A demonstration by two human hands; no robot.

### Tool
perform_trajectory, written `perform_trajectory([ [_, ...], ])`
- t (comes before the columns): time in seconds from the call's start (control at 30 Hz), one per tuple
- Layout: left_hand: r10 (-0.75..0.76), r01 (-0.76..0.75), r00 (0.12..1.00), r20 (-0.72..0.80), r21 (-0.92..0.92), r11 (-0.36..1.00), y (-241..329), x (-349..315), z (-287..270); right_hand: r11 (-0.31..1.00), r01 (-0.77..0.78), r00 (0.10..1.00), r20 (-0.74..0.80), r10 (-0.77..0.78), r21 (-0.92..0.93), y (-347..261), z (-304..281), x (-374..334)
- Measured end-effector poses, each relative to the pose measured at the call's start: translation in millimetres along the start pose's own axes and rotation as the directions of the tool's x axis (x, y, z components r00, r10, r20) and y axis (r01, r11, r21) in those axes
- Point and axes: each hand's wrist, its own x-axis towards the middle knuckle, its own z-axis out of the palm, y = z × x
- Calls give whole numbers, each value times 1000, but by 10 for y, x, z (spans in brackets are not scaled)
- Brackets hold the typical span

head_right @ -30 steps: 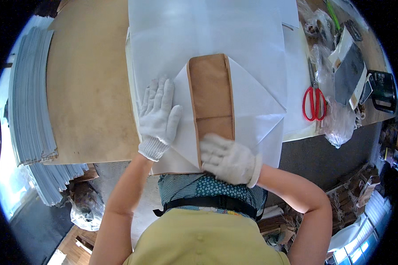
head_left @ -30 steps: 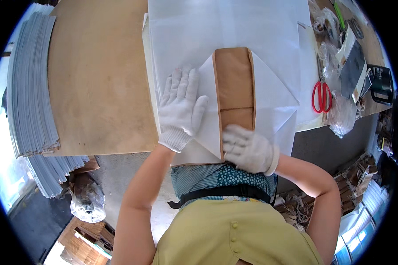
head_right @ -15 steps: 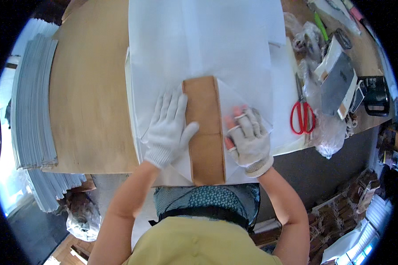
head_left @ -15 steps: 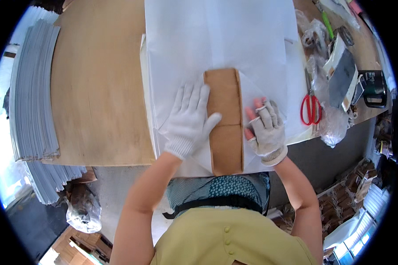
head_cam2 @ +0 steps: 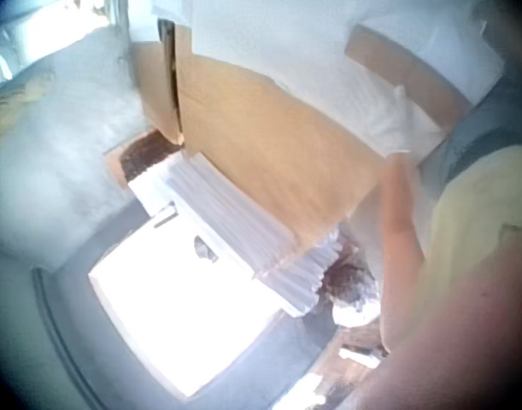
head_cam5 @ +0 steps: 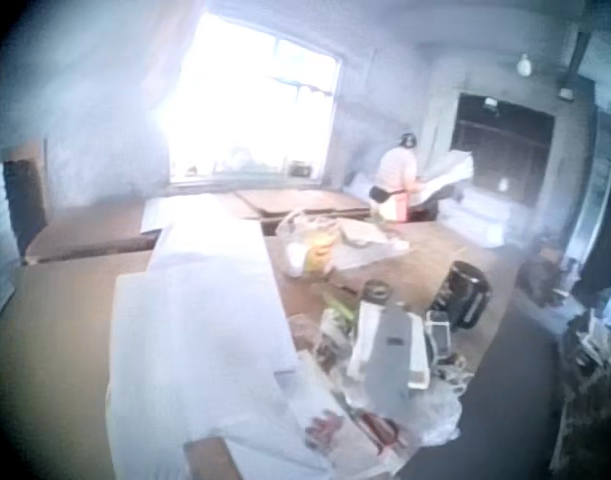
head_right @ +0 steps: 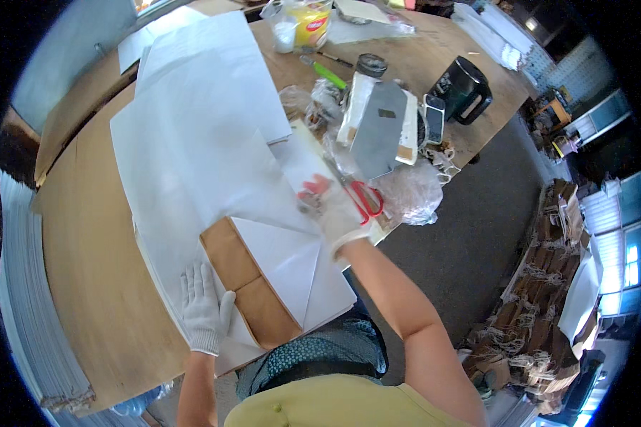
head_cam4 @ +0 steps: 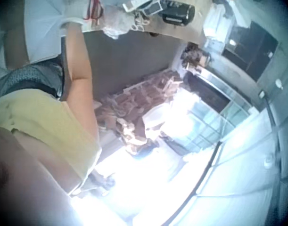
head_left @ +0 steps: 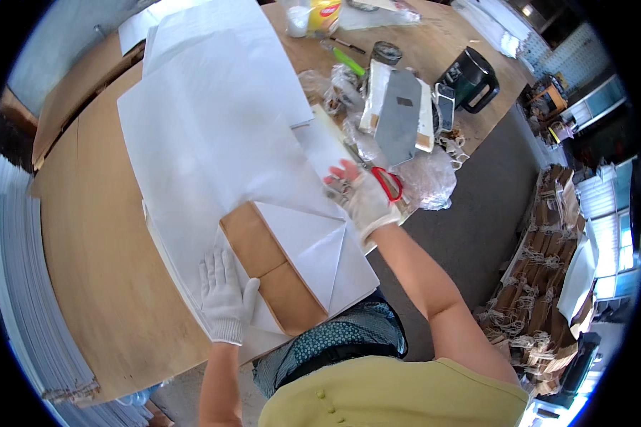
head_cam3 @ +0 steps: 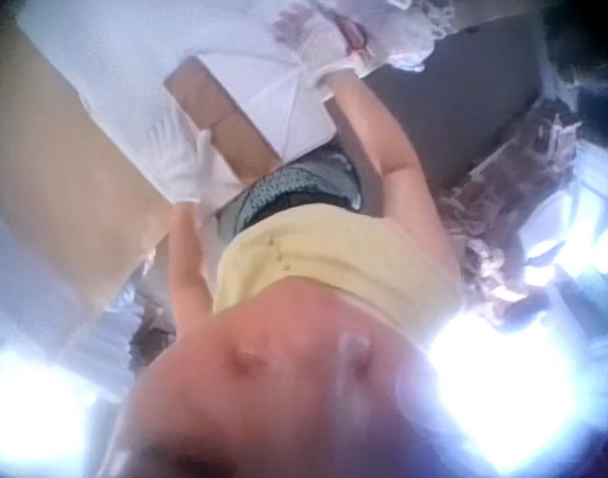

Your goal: The person uses red-handled scissors to trim the edges of a stack of white paper sheets on a wooden table. After cutting, the person folds the trimmed sheets around a rectangular cardboard piece and smooths the paper with a metal tool.

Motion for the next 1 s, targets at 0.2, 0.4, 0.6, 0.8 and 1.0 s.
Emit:
perform_trajectory([
  [0.2, 62, -61, 997, -40, 33, 998, 7, -46, 130, 963, 174, 906, -416, -76, 204, -636, -380, 222],
  [0.4, -66, 72, 995, -80, 73, 995, -245, -600, 228, 926, 60, 996, 77, -34, -374, -463, 60, -801],
  [0.6, -237, 198, 963, -129, -261, 945, -230, -910, 58, 662, -13, 993, 66, 94, -749, -643, -465, -759],
  [0.8, -51, -7, 988, -147, -368, 930, -622, -754, -75, 246, 145, 975, 180, 128, -958, -305, -170, -678],
  [1.0, 198, -215, 977, -85, -368, 905, -942, -582, -146, -62, 209, 974, 203, 97, -976, -215, 92, -481],
])
